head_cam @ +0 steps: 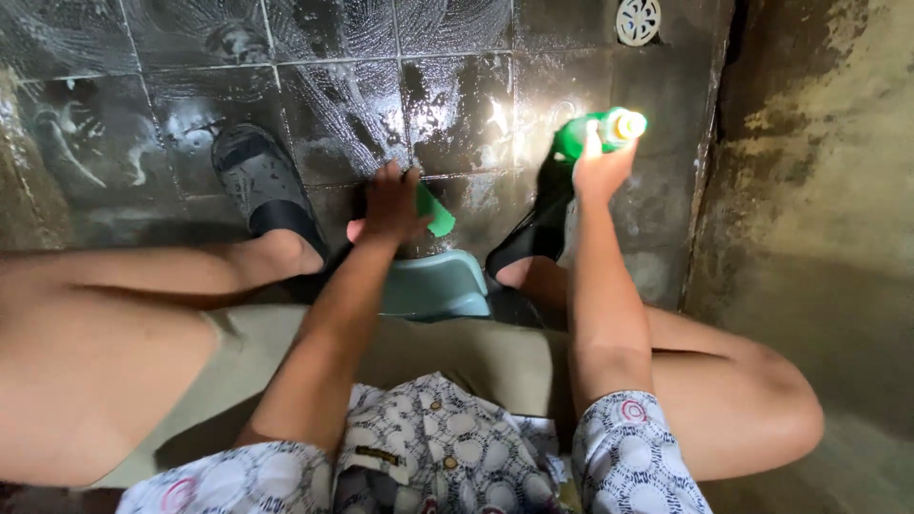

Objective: The person sits on a small stool and scrubs a tiled floor with a green sponge and a pink sponge, using liquid detergent from a green bottle. The person repeatedly scrubs the same area, occasionally reapplying detergent.

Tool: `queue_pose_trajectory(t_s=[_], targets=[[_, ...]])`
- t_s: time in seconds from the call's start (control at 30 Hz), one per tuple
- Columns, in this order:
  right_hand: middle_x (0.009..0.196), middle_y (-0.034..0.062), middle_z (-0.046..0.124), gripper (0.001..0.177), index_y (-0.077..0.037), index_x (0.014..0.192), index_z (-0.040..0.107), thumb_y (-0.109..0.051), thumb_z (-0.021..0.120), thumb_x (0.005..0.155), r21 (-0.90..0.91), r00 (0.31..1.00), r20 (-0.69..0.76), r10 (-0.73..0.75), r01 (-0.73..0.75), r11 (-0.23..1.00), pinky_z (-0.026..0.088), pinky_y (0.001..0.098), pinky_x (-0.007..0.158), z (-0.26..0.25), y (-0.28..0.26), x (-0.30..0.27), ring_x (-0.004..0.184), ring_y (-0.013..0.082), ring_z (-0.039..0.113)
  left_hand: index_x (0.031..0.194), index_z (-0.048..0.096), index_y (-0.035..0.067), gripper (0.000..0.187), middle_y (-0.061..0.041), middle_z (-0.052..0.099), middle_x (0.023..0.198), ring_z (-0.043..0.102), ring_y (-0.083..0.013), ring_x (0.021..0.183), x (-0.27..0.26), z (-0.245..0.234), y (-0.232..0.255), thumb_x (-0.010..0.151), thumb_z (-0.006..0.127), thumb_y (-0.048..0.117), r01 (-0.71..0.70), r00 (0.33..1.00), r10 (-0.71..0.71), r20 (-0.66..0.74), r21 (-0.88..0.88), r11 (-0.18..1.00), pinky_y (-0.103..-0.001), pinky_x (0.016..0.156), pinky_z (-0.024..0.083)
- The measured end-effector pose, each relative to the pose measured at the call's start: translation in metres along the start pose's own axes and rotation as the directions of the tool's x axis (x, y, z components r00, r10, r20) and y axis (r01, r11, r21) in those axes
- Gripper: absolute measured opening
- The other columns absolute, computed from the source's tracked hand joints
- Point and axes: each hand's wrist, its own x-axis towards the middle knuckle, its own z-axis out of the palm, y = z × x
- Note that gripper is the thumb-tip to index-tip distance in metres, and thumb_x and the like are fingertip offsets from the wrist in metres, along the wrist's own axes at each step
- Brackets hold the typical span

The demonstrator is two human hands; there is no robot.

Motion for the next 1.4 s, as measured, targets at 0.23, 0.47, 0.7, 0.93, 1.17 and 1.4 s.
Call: queue_pose_trajectory(t_s=[0.23, 0.47, 0.7, 0.93, 1.17, 1.4], targets=[[0.145, 0.01, 0.061, 0.061, -0.015, 0.144, 0.053, -0.039, 0.083, 0.097, 0.056, 0.961, 0.015, 0.275, -0.275, 0.96, 0.035, 0.045, 0.125, -0.007, 0.053, 0.022, 0.141, 0.0272, 0.051, 0.149, 0.04, 0.03, 0.08, -0.018, 0.041, 0.146, 0.049, -0.0355, 0.129, -0.005, 0.076, -0.036, 0.082, 0.084, 0.025, -0.005, 0.987, -0.044, 0.153, 0.307, 0.952, -0.052, 0.088, 0.05], [0.135, 0.0175, 0.061, 0.068, -0.004, 0.139, 0.05, -0.022, 0.09, 0.087, 0.198, 0.944, 0.057, 0.324, -0.329, 0.923, 0.047, 0.0434, 0.116, -0.003, 0.05, -0.014, 0.133, 0.0317, 0.057, 0.101, 0.05, 0.03, 0.019, -0.003, 0.052, 0.076, 0.054, -0.0216, 0.057, -0.006, 0.11, -0.065, 0.091, 0.067, 0.03, -0.092, 0.754, 0.422, -0.503, 0.555, 0.827, -0.041, 0.045, 0.043], [0.065, 0.0093, 0.051, 0.017, -0.009, 0.07, 0.057, -0.005, 0.073, 0.07, 0.036, 0.824, 0.35, -0.446, 0.464, 0.885, 0.046, 0.039, 0.066, -0.009, -0.139, -0.134, 0.062, 0.0365, 0.056, 0.108, 0.055, 0.03, 0.029, -0.003, 0.052, 0.087, 0.053, -0.0175, 0.065, -0.001, 0.085, -0.067, 0.081, 0.061, 0.022, -0.12, 0.682, 0.482, -0.55, 0.566, 0.816, -0.033, 0.05, 0.041], [0.124, 0.0166, 0.051, 0.077, -0.017, 0.156, 0.038, -0.033, 0.074, 0.089, -0.12, 0.586, 0.795, -0.16, 0.409, 0.905, 0.059, 0.05, 0.088, 0.056, -0.093, -0.215, 0.115, 0.0425, 0.058, 0.127, 0.059, 0.022, 0.064, -0.005, 0.054, 0.099, 0.055, -0.0179, 0.073, 0.004, 0.062, -0.075, 0.068, 0.079, 0.036, -0.056, 0.744, 0.379, -0.551, 0.513, 0.857, -0.033, 0.055, 0.044], [0.133, 0.0351, 0.052, 0.057, 0.001, 0.151, 0.046, -0.017, 0.06, 0.099, -0.178, 0.765, 0.575, -0.29, 0.463, 0.868, 0.048, 0.0604, 0.102, 0.07, -0.031, -0.171, 0.118, 0.0562, 0.055, 0.153, 0.047, 0.019, 0.072, -0.011, 0.05, 0.146, 0.054, -0.0247, 0.115, 0.044, 0.071, -0.082, 0.087, 0.066, 0.044, -0.269, 0.788, 0.517, -0.334, 0.568, 0.777, -0.038, 0.091, 0.045], [0.131, 0.032, 0.058, 0.047, -0.001, 0.147, 0.049, -0.008, 0.064, 0.103, 0.115, 0.952, 0.304, 0.022, -0.059, 0.992, 0.042, 0.0565, 0.113, 0.168, 0.019, -0.083, 0.123, 0.0477, 0.057, 0.155, 0.042, 0.006, 0.06, -0.013, 0.036, 0.164, 0.036, -0.0285, 0.151, 0.054, 0.062, -0.056, 0.103, 0.052, 0.033, -0.37, 0.774, 0.574, -0.267, 0.545, 0.753, -0.041, 0.123, 0.033]])
